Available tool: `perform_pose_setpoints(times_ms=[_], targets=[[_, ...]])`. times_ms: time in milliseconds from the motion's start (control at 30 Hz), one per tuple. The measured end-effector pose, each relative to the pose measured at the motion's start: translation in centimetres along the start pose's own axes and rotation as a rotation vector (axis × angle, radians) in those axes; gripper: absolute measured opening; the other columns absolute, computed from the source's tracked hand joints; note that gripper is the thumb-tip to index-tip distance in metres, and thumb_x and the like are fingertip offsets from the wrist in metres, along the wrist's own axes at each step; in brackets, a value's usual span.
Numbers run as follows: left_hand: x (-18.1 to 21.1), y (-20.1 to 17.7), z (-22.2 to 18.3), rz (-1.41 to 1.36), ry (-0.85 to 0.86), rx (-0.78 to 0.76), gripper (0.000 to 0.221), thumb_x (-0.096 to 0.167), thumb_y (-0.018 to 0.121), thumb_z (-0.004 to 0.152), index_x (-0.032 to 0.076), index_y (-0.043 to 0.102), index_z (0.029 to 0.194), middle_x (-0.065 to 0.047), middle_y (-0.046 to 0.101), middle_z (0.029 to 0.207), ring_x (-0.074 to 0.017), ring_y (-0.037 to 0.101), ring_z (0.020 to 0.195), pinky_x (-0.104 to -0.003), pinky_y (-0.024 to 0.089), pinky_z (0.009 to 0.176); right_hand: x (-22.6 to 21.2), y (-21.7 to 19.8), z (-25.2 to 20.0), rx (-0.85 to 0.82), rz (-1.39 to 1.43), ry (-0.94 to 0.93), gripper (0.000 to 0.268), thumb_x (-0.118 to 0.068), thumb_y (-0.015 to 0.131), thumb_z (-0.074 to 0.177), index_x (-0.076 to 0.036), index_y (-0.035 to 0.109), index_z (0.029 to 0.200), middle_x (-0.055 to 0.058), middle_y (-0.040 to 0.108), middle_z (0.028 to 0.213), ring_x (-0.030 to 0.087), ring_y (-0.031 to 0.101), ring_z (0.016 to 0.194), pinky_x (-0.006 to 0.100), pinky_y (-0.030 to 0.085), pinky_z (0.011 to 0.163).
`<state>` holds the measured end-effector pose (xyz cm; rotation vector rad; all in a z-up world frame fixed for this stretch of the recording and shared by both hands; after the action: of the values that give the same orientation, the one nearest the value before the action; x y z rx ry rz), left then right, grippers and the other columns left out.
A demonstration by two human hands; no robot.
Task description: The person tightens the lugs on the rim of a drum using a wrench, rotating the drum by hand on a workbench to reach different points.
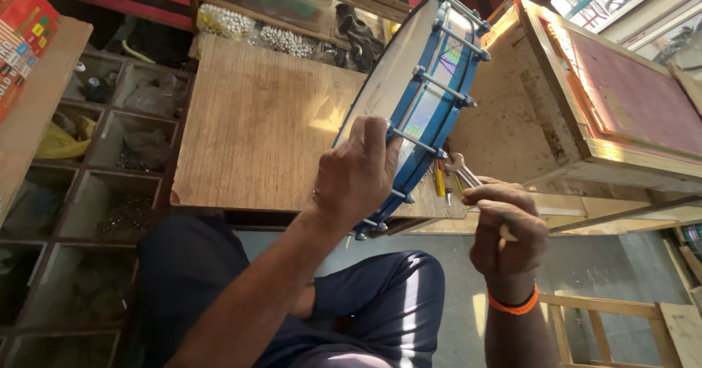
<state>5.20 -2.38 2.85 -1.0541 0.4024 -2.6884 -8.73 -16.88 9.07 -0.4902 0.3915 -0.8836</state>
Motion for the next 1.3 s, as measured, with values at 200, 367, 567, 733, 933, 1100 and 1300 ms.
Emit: perform_pose_setpoints(times_ms=[200, 367, 567, 733, 933, 1100, 1300], targets=[[0.1, 0.3, 0.3, -0.034, 0.001, -0.014, 0.027, 0.022, 0.064, 0.103, 0.004, 0.046, 0.11, -0.018, 0.062, 0.095, -0.0367, 0.071, 0.07, -0.045, 0.056, 0.052, -0.1, 1.1, 0.8, -0.078, -0.078, -0.125, 0.016, 0.007, 0.059, 0.101, -0.003, 0.05, 0.11, 0.019, 0.069, 0.1, 0.031, 0.073, 0.094, 0.045, 0.063, 0.091], [0.3, 0.2, 0.2, -0.028, -0.002, 0.009, 0.026, 0.022, 0.066, 0.102, 0.004, 0.047, 0.109, -0.017, 0.063, 0.094, -0.0376, 0.07, 0.071, -0.046, 0.055, 0.054, -0.8, 1.5, 1.1, -0.193, -0.203, -0.244, 0.019, 0.005, 0.065, 0.096, -0.006, 0.056, 0.108, 0.016, 0.069, 0.105, 0.034, 0.072, 0.097, 0.047, 0.062, 0.089], [-0.1, -0.2, 0.0, -0.06, 0.009, 0.046, 0.026, 0.021, 0.067, 0.102, 0.004, 0.051, 0.112, -0.016, 0.063, 0.094, -0.0378, 0.07, 0.074, -0.046, 0.055, 0.056, -1.2, 1.4, 2.7, -0.341, -0.221, -0.287, 0.025, -0.034, 0.062, 0.1, -0.009, 0.061, 0.103, 0.013, 0.07, 0.105, 0.033, 0.071, 0.095, 0.046, 0.061, 0.087], [-0.1, 0.2, -0.1, -0.128, 0.004, 0.002, 0.033, 0.023, 0.07, 0.099, 0.0, 0.054, 0.117, -0.018, 0.065, 0.093, -0.0389, 0.07, 0.07, -0.047, 0.056, 0.056, 0.5, 1.3, 3.9, -0.307, -0.161, -0.293, 0.039, -0.042, 0.055, 0.105, -0.004, 0.062, 0.109, 0.013, 0.07, 0.099, 0.033, 0.071, 0.09, 0.045, 0.061, 0.081], [-0.6, 0.6, 0.2, -0.156, 0.032, -0.019, 0.033, 0.017, 0.069, 0.098, -0.002, 0.054, 0.122, -0.022, 0.067, 0.097, -0.0398, 0.072, 0.074, -0.045, 0.059, 0.06, 1.5, 1.5, 5.9, -0.222, -0.012, -0.074, 0.027, -0.025, 0.046, 0.113, -0.001, 0.058, 0.114, 0.015, 0.07, 0.095, 0.025, 0.07, 0.081, 0.034, 0.058, 0.069], [-0.7, 1.0, -0.9, -0.161, 0.096, -0.048, 0.032, 0.016, 0.069, 0.102, -0.001, 0.049, 0.12, -0.024, 0.068, 0.105, -0.0351, 0.075, 0.077, -0.04, 0.061, 0.059, 6.3, 1.7, 8.3, -0.203, 0.431, 0.61, 0.024, -0.02, 0.043, 0.117, 0.001, 0.055, 0.115, 0.012, 0.069, 0.084, 0.014, 0.065, 0.068, 0.028, 0.053, 0.062], [-1.3, 0.3, -0.1, -0.105, 0.011, -0.012, 0.033, 0.018, 0.068, 0.099, 0.0, 0.049, 0.119, -0.022, 0.069, 0.098, -0.0394, 0.073, 0.072, -0.044, 0.058, 0.055, 10.8, 3.6, 7.8, -0.219, 0.477, 0.667, 0.023, -0.023, 0.042, 0.116, -0.003, 0.051, 0.108, 0.009, 0.066, 0.076, 0.012, 0.058, 0.053, 0.023, 0.045, 0.047]])
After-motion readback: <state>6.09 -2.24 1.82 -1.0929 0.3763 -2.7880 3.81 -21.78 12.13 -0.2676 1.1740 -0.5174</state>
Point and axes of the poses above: each hand's wrist, its own z-axis towards the middle knuckle, its own y-axis out of the palm, x = y × z, the point moved 6 cm from there along z, towards the middle knuckle
